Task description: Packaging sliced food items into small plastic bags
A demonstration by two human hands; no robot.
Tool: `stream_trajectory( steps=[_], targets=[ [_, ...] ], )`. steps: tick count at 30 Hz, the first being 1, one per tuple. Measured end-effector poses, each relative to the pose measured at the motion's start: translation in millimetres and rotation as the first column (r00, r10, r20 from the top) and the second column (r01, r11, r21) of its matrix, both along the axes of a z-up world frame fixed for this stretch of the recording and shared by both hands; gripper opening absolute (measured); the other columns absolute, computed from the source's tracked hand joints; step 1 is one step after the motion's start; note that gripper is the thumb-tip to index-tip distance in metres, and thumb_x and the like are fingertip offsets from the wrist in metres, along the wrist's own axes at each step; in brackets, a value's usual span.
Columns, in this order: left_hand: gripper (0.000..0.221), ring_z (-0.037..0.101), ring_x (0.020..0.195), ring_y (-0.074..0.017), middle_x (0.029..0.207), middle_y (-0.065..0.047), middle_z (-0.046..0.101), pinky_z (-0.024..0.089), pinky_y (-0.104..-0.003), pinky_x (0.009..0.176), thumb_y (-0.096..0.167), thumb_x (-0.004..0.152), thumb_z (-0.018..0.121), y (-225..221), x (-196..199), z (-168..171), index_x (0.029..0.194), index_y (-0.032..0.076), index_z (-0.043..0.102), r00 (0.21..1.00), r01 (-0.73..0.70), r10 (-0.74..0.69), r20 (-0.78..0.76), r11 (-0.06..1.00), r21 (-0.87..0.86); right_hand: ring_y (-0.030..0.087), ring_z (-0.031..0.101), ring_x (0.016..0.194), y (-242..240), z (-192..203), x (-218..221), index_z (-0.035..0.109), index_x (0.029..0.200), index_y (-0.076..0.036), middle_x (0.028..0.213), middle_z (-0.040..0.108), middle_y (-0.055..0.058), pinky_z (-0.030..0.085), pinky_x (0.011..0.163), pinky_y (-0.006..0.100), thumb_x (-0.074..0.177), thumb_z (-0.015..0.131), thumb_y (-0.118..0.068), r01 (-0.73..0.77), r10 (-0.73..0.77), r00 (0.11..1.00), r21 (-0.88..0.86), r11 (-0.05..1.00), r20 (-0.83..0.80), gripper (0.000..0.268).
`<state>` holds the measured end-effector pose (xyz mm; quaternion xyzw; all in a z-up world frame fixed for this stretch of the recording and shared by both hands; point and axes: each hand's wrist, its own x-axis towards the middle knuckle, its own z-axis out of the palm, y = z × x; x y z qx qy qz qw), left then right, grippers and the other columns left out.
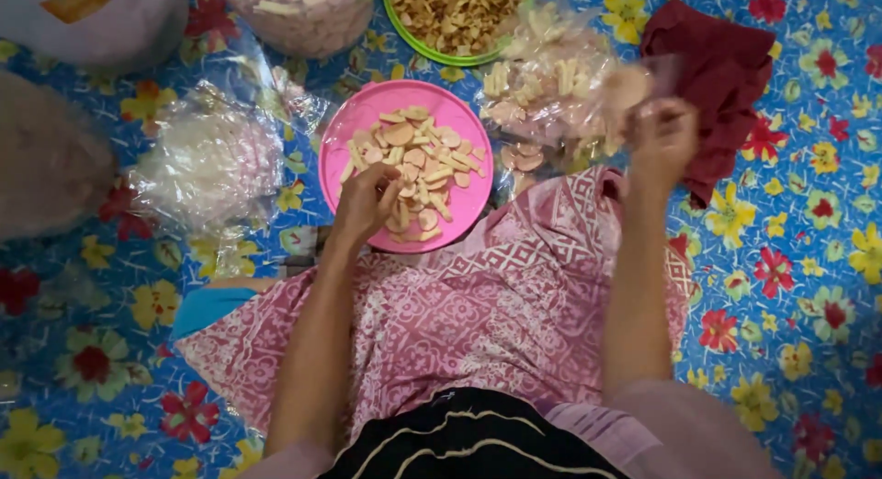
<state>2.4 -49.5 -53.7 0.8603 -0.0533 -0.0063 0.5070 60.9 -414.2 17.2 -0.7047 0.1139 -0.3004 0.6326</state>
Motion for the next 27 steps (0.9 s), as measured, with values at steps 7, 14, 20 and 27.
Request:
stream_trajectory(
  steps=[7, 14, 20, 27],
  targets=[
    [0.004, 0.058, 0.065, -0.0186, 0.074, -0.005, 0.064, 0.040, -0.033, 0.056, 0.008, 0.083, 0.059, -1.4, 0.7, 16.9, 0.081, 0.008, 0.062, 0.998, 0.058, -0.058, -0.005, 0.998, 0.026, 0.022, 0.056, 0.082, -46.0, 13.4, 53.1, 0.050, 0.094, -0.005, 0.091, 0.056, 0.010, 0.046, 0.069, 0.031, 0.081, 0.055, 0.007, 0.009, 0.062, 0.992, -0.559, 0.829, 0.107, 0.019],
    [0.002, 0.058, 0.066, -0.0215, 0.073, -0.005, 0.064, 0.040, -0.034, 0.059, 0.011, 0.079, 0.060, 5.6, 4.0, -4.4, 0.078, 0.010, 0.061, 0.995, 0.050, -0.056, 0.084, 0.997, 0.066, 0.021, 0.058, 0.083, 7.5, 2.3, 34.8, 0.059, 0.102, -0.003, 0.097, 0.055, 0.012, 0.047, 0.070, 0.029, 0.083, 0.057, 0.004, -0.236, 0.257, 0.963, -0.702, 0.672, -0.078, 0.019],
    [0.002, 0.061, 0.069, -0.0236, 0.076, -0.007, 0.066, 0.042, -0.034, 0.058, 0.010, 0.079, 0.062, 17.2, 3.0, 3.0, 0.080, 0.009, 0.061, 0.992, -0.043, 0.039, 0.122, 0.999, 0.031, 0.015, 0.052, 0.077, 84.7, -17.6, -6.4, 0.064, 0.098, -0.006, 0.087, 0.057, 0.007, 0.044, 0.068, 0.025, 0.085, 0.057, 0.001, -0.399, 0.362, 0.913, -0.582, 0.709, -0.185, 0.016],
    [0.009, 0.063, 0.076, -0.0224, 0.090, -0.013, 0.065, 0.054, -0.033, 0.069, 0.006, 0.084, 0.058, 45.1, 2.7, 24.3, 0.092, 0.006, 0.063, 0.944, -0.304, 0.307, -0.123, 0.952, 0.046, 0.019, 0.065, 0.096, 176.0, 3.7, -73.1, 0.061, 0.094, -0.013, 0.107, 0.064, 0.009, 0.060, 0.050, 0.026, 0.087, 0.057, -0.005, -0.601, 0.480, 0.596, 0.038, 0.798, -0.644, 0.012]
  ],
)
